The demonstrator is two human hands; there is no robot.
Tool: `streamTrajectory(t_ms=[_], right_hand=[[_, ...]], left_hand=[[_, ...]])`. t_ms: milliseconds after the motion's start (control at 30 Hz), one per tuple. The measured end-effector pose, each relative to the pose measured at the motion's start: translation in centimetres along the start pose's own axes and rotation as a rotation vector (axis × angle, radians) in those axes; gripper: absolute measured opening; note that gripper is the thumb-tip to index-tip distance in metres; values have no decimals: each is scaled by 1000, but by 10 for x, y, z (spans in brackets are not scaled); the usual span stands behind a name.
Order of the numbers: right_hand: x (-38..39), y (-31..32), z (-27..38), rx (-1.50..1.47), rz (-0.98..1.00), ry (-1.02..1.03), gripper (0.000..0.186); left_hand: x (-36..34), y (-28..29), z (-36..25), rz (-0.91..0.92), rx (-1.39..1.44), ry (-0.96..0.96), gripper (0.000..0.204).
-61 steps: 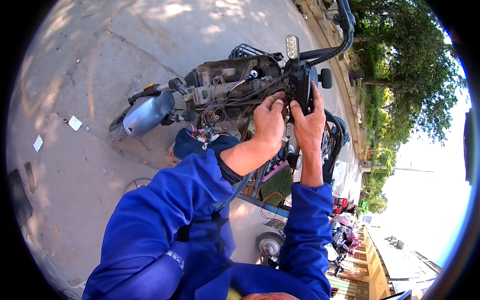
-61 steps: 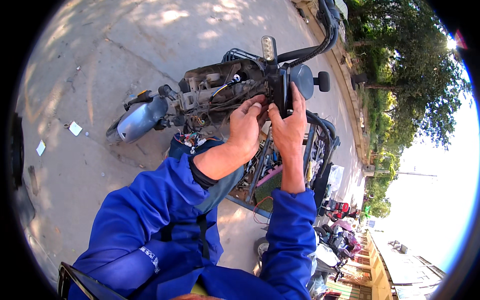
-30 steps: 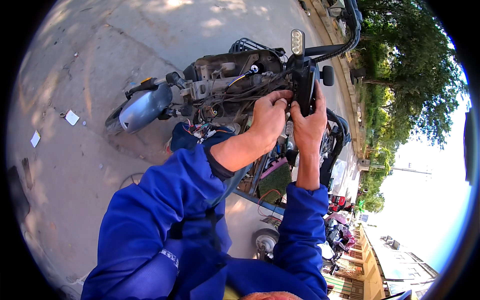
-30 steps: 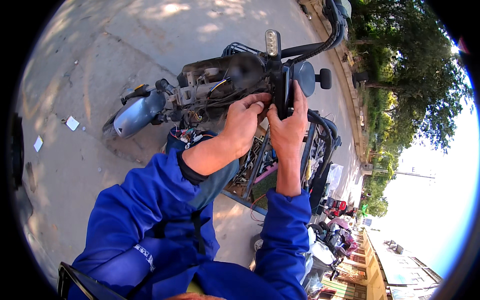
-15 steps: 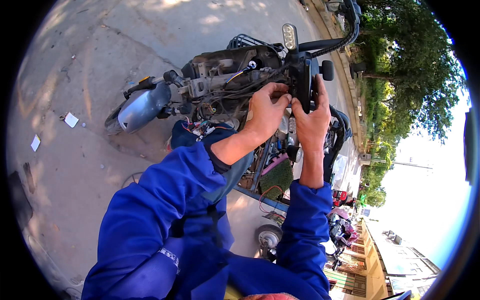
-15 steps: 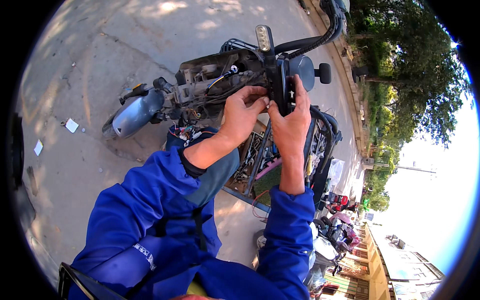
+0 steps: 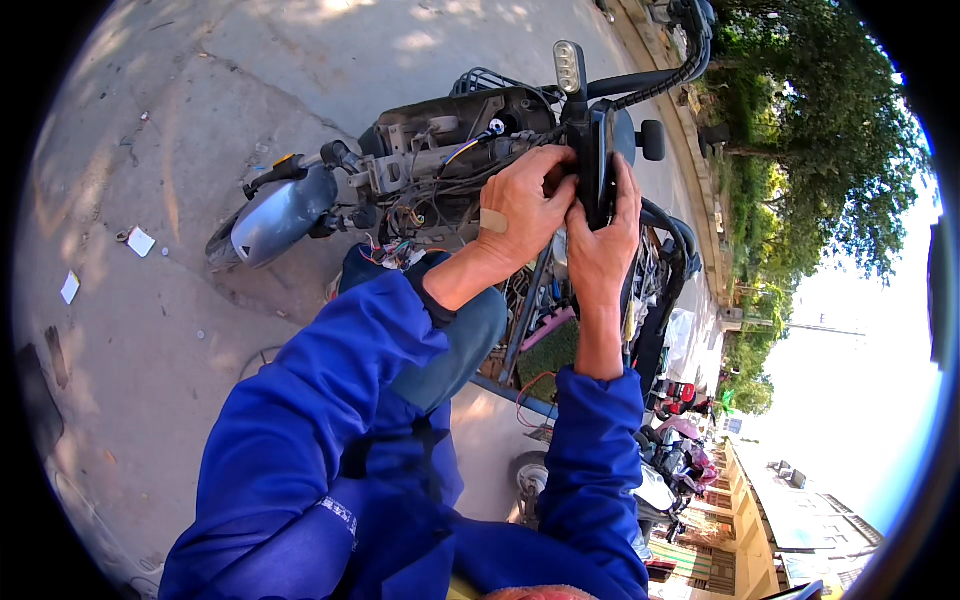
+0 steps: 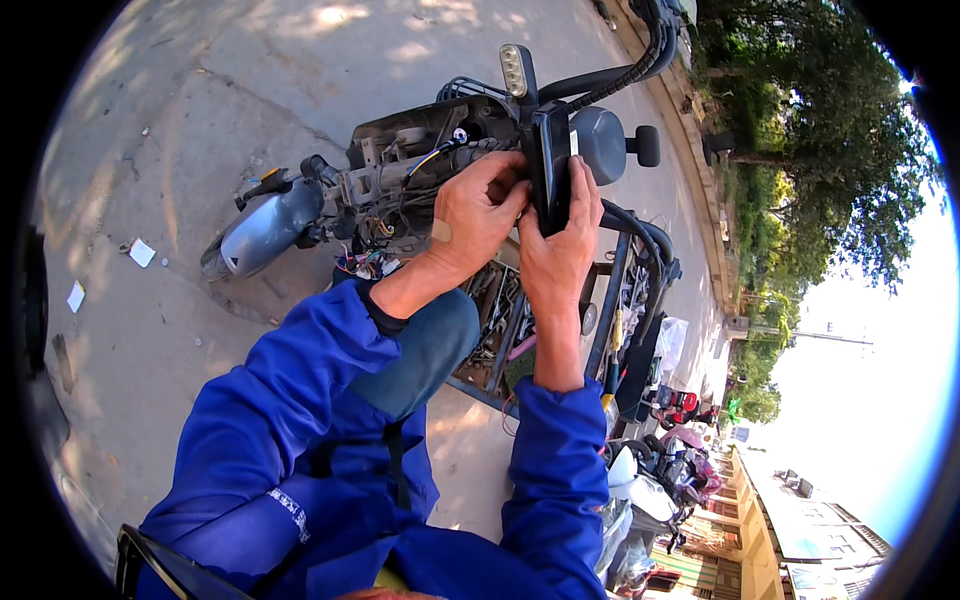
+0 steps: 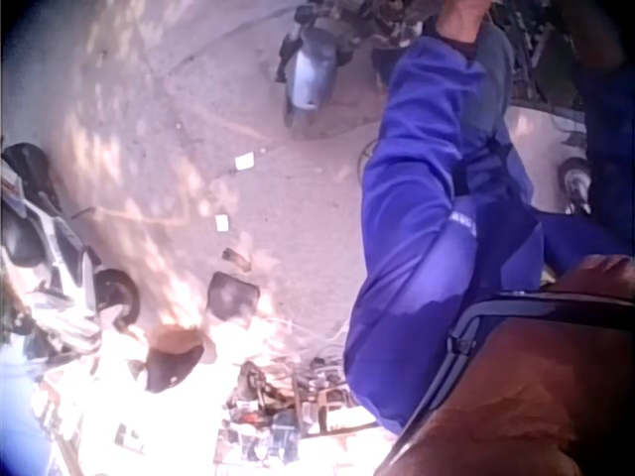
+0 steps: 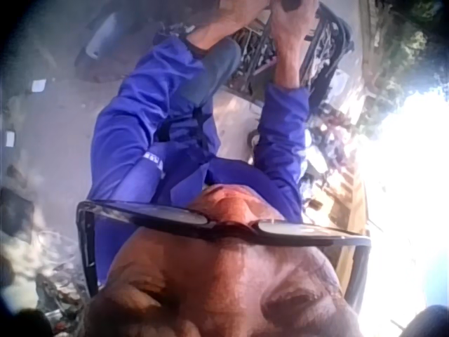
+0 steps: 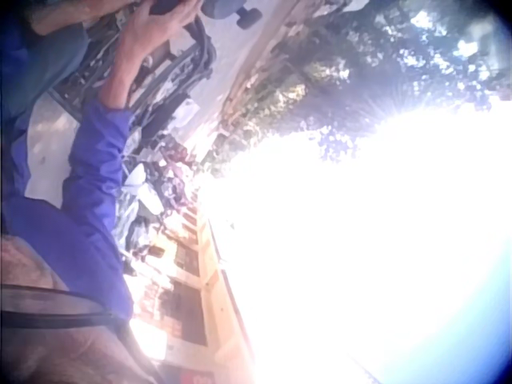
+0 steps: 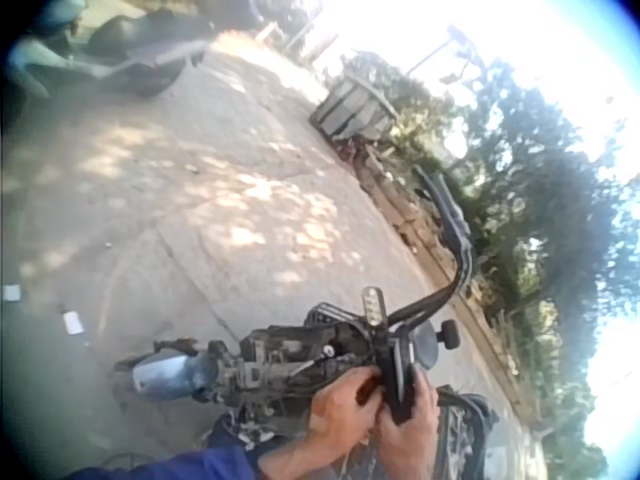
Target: The person repairs the handlebar assembly of a scooter. They connect electrical wires, secure the handlebar grip, and use pliers and a screwdriver to tighten components and adjust the wiring harness.
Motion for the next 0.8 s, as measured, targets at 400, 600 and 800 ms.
streamTrajectory(t_ms=[400, 600, 800], right_hand=[[1, 0, -5, -46, -4, -44, 68], [2, 0, -17, -160, 2, -145, 68], [4, -2, -27, -380, 35, -349, 67]], left_hand=[[-18, -2, -7, 123, -171, -42, 21], [-13, -3, -7, 156, -201, -62, 21], [19, 4, 8, 58, 37, 195, 23]])
Point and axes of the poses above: each hand's wrist, its own x-axis away from the middle knuckle, its own y-axis out of the back of the hand, z = x × y, the point moved 7 cm from there along -x, towards the middle knuckle, and after that the axes turned 11 degrees about -z, right-handed, at the moved point
